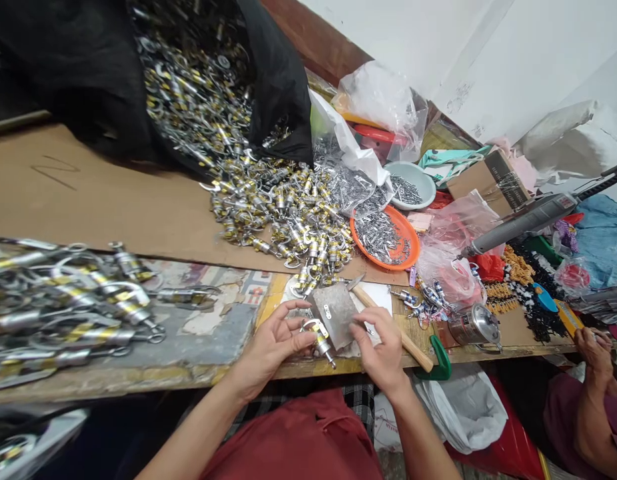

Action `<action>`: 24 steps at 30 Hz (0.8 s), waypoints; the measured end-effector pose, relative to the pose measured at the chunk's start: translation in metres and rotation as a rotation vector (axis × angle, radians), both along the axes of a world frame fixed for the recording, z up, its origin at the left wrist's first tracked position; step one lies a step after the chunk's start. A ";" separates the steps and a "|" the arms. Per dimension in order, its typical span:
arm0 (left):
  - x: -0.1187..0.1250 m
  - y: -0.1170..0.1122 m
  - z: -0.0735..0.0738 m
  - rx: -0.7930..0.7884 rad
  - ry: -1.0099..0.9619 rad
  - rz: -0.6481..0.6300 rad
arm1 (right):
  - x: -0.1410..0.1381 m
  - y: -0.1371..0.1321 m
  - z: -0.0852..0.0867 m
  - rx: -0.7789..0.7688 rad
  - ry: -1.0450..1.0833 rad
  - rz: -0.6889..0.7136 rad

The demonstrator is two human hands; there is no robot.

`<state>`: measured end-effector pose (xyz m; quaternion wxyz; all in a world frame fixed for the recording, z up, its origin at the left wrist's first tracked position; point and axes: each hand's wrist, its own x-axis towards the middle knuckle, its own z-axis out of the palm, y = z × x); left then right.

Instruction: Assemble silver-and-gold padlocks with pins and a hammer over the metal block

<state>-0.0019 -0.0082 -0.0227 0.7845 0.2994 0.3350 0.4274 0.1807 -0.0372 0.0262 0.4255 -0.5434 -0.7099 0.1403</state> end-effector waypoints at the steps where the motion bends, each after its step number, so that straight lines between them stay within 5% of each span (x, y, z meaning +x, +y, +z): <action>1: 0.000 0.000 0.000 0.000 -0.005 0.002 | -0.002 -0.002 0.000 -0.001 -0.049 0.018; 10: 0.000 -0.001 0.004 0.034 -0.025 -0.003 | -0.009 -0.003 -0.010 -0.075 -0.164 0.106; 24: -0.003 -0.002 -0.001 0.076 -0.090 -0.012 | -0.017 -0.012 -0.012 0.073 -0.242 0.147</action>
